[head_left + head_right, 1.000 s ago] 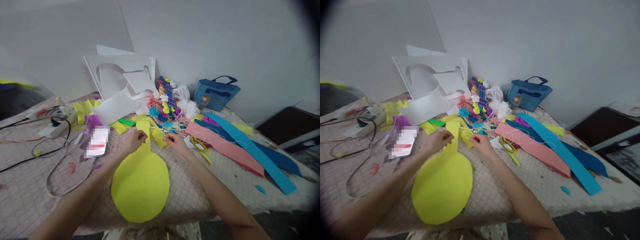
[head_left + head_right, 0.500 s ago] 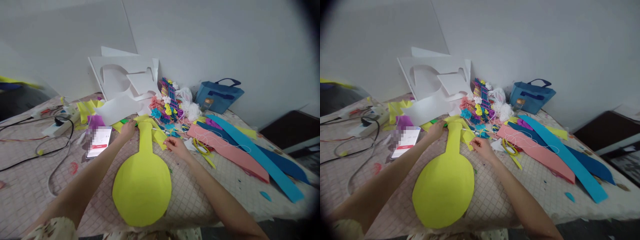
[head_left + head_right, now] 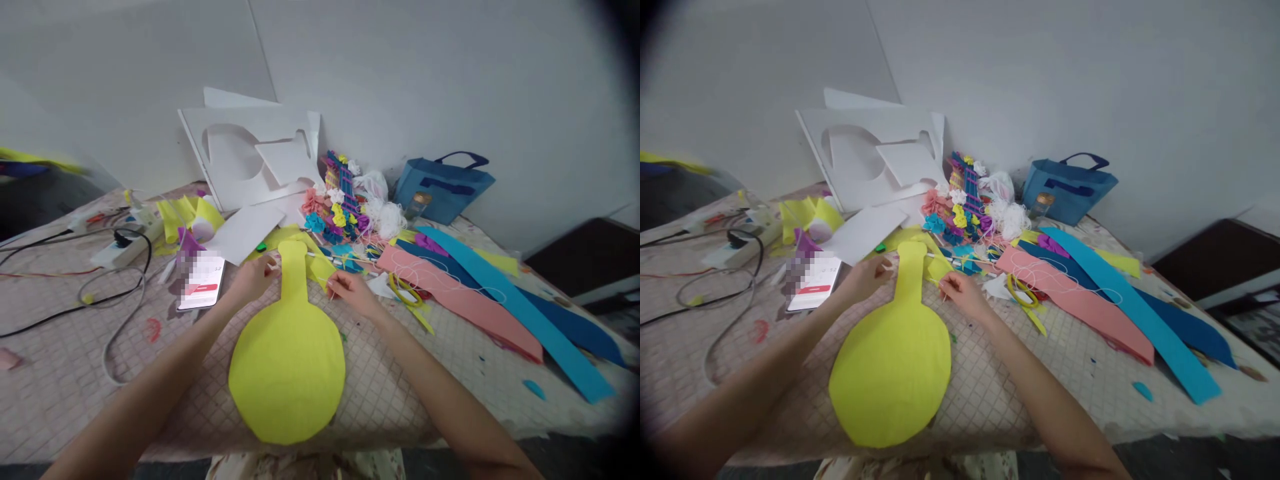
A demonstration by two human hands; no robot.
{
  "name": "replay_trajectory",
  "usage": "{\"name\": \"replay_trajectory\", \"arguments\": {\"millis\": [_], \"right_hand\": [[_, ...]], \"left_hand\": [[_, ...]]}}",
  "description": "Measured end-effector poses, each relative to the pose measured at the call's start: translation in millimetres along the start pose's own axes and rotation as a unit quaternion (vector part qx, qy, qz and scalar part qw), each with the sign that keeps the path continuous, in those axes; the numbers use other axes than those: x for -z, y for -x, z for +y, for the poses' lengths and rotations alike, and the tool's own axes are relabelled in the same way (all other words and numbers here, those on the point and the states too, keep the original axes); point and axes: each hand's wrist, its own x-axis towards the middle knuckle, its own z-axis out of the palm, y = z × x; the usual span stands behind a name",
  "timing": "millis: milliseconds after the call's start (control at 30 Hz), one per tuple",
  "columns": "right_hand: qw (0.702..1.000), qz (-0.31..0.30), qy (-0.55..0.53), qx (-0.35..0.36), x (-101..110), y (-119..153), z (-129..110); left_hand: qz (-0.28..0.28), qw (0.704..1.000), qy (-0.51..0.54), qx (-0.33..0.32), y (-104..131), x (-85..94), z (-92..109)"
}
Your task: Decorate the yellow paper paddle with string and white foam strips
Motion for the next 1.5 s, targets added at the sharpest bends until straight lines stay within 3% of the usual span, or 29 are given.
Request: {"name": "replay_trajectory", "arguments": {"millis": [167,367,467,600,733,900,1067,1300,1500], "right_hand": [[0.998,-0.055,0.011,-0.042,-11,5,0],[0.995,-0.083,0.045,-0.035,-14,8,0],[0.994,-0.091,0.046,-0.034,-16,10,-3],[0.993,-0.104,0.037,-0.035,-20,11,-5],[0.993,-0.102,0.045,-0.024,-22,12,-6],[0.993,-0.105,0.048,-0.02,-21,13,-9],[0.994,-0.1,0.049,-0.008,-22,13,-11],[0.993,-0.104,0.052,0.009,-24,12,-5],[0.993,-0.105,0.057,0.008,-25,13,-6]], "left_hand": [[-0.008,1.0,0.028,-0.006,21,-4.4,4],[0.073,0.997,-0.025,0.021,39,1.9,3],[0.121,0.986,-0.09,0.066,51,13.0,-8],[0.148,0.957,-0.173,0.178,63,23.7,-34],[0.119,0.945,-0.185,0.242,61,22.5,-55],[0.069,0.938,-0.204,0.272,45,18.7,-61],[0.059,0.937,-0.213,0.27,34,23.5,-69],[0.04,0.935,-0.211,0.282,37,37.9,-88],[0.052,0.932,-0.21,0.291,34,37.7,-89]]}}
